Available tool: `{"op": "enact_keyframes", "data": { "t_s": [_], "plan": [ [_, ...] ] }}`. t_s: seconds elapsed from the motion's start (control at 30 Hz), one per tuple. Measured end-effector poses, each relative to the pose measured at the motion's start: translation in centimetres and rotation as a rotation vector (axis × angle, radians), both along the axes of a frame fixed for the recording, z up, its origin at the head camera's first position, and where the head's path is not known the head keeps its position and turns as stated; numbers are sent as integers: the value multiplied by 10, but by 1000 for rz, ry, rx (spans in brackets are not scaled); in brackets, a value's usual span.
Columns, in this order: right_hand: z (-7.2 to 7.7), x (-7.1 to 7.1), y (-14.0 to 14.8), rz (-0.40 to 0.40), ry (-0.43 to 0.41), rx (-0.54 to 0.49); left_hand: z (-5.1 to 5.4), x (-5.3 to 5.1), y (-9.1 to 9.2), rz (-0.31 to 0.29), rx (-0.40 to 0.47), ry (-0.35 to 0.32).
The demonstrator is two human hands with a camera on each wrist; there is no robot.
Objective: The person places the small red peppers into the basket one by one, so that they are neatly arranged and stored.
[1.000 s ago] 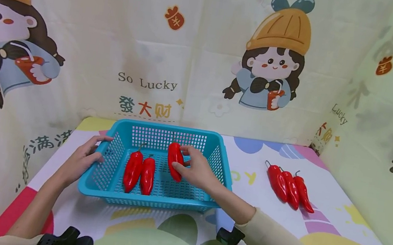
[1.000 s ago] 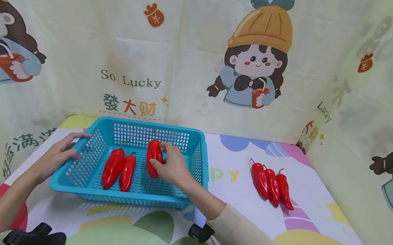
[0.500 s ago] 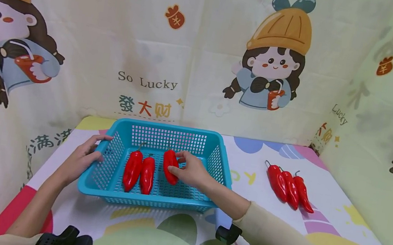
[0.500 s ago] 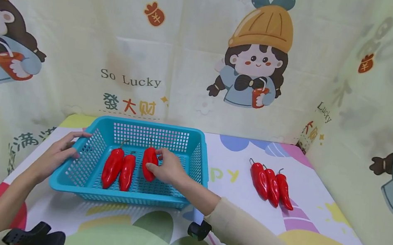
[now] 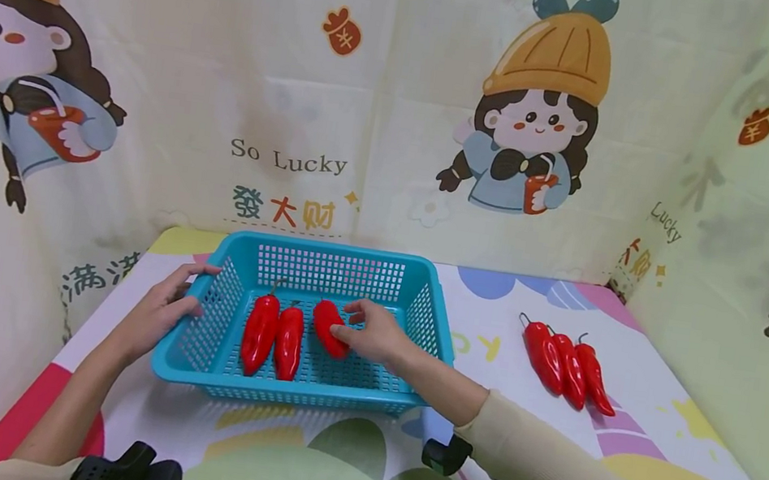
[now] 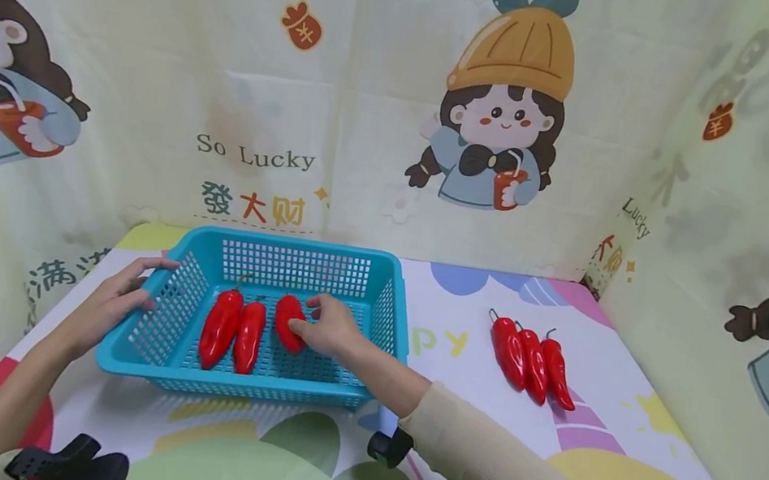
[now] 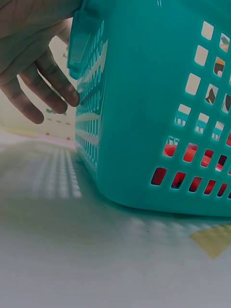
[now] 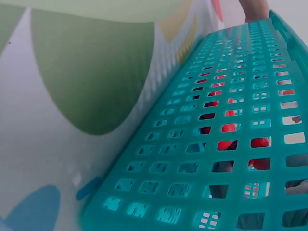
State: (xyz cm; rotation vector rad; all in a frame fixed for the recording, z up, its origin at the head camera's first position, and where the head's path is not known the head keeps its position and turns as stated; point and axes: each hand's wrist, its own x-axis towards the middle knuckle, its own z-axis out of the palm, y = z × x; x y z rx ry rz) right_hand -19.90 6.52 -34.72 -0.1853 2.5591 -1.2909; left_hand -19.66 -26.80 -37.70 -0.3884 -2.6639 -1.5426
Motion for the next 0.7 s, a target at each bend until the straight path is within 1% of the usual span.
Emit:
{"op": "enact_keyframes", "data": {
  "t_s": [0.17,0.33,0.47,0.7],
  "plan": [
    [0,0,0,53,-58,-25,1,-1,0,-1,-7,7],
    [1,1,-1,89,-64,-5,1,-1,0,-3,-10,8],
    [2,2,-1,117,-84,2,1,-1,0,-3,-7,1],
    [0,3,-1,161,-113,20,0,-1,0,-8,-4,2]
  ]
}}
